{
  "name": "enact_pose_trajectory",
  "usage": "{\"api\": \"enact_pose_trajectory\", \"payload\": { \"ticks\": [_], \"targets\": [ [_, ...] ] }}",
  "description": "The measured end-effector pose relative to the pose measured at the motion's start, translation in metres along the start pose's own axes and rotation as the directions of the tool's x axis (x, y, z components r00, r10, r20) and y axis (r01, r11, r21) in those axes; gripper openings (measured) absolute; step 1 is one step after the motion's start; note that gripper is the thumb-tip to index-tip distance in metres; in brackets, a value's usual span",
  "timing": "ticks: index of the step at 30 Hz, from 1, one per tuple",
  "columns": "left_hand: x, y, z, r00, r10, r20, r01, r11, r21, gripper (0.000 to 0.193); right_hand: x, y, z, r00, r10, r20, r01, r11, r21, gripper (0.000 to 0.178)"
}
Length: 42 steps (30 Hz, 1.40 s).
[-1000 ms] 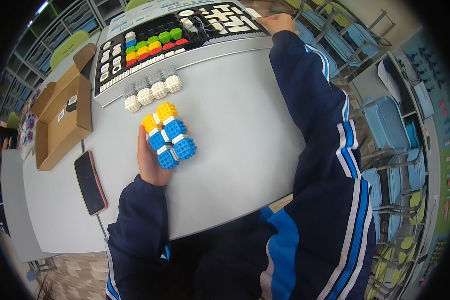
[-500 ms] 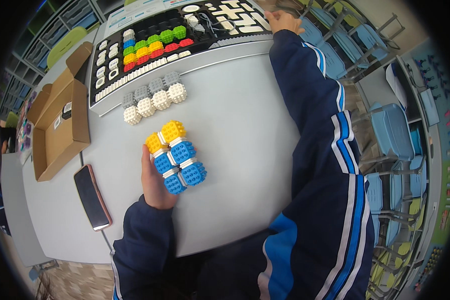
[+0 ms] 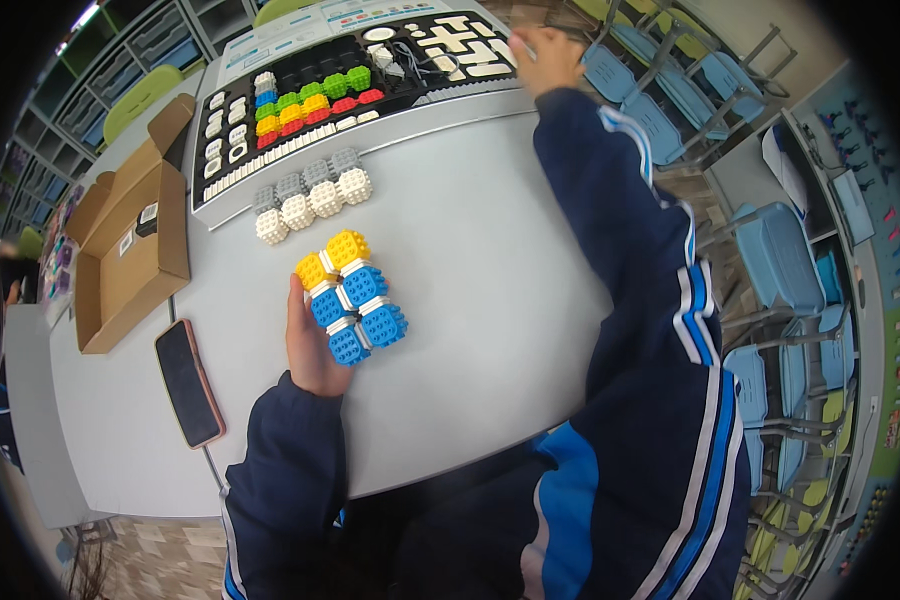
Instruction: The person assembles small white spherical building blocks into a linear chain, then disassembles a blue and yellow block structure into individual pieces. They reassemble the yellow and blue pieces into a compact block and place it on the table.
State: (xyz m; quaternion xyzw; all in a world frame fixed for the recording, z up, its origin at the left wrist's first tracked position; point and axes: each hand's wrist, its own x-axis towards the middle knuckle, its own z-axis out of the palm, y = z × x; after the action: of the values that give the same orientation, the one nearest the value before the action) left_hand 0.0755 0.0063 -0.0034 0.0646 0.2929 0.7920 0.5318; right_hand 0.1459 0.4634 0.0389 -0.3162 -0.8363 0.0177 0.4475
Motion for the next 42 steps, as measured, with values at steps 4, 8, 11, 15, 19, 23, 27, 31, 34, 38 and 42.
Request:
{"api": "enact_pose_trajectory", "payload": {
  "ticks": [4,8,11,15,19,23,27,31,34,38,42],
  "targets": [
    [-0.006,0.003,-0.007,0.998,0.058,-0.003,-0.057,0.998,0.011,0.070,-0.117,-0.129,-0.044,0.999,-0.043,0.028,0.016,0.777,0.630,0.021],
    [-0.010,0.001,-0.003,0.992,0.097,0.080,-0.107,0.986,0.129,0.070,-0.207,-0.192,-0.097,0.934,-0.128,0.334,-0.187,0.622,0.760,0.016],
    [-0.009,-0.009,-0.005,0.974,0.223,-0.036,-0.206,0.945,0.255,0.055,-0.221,-0.227,-0.107,0.816,-0.050,0.576,-0.533,0.321,0.783,0.026],
    [-0.013,-0.002,-0.006,0.984,0.177,-0.015,-0.167,0.951,0.261,0.043,-0.219,-0.232,-0.104,0.752,-0.128,0.647,-0.601,0.270,0.752,0.035],
    [-0.017,-0.005,0.002,0.983,0.164,0.082,-0.183,0.846,0.500,0.046,-0.214,-0.223,-0.106,0.705,-0.143,0.694,-0.654,0.246,0.715,0.036],
    [-0.019,0.003,0.006,0.981,0.042,0.191,-0.153,0.774,0.615,0.055,-0.219,-0.211,-0.097,0.798,-0.204,0.567,-0.472,0.373,0.799,0.028],
    [-0.015,0.008,-0.001,0.969,-0.037,0.243,-0.105,0.830,0.548,0.060,-0.225,-0.207,-0.089,0.843,-0.061,0.534,-0.495,0.299,0.816,0.027],
    [-0.014,0.003,0.002,0.992,0.054,0.117,-0.090,0.941,0.326,0.060,-0.215,-0.213,-0.104,0.705,0.156,0.691,-0.704,0.037,0.709,0.027],
    [-0.013,0.006,0.007,0.986,0.048,0.161,-0.108,0.913,0.394,0.059,-0.219,-0.223,-0.098,0.778,0.204,0.594,-0.597,-0.052,0.800,0.030],
    [-0.015,0.000,0.006,0.975,0.219,0.028,-0.198,0.813,0.548,0.060,-0.223,-0.221,-0.096,0.734,0.100,0.672,-0.676,0.009,0.737,0.042],
    [-0.021,-0.008,0.014,0.924,0.374,-0.077,-0.236,0.718,0.655,0.048,-0.220,-0.224,-0.105,0.633,0.097,0.768,-0.774,0.054,0.631,0.050]
  ]
}}
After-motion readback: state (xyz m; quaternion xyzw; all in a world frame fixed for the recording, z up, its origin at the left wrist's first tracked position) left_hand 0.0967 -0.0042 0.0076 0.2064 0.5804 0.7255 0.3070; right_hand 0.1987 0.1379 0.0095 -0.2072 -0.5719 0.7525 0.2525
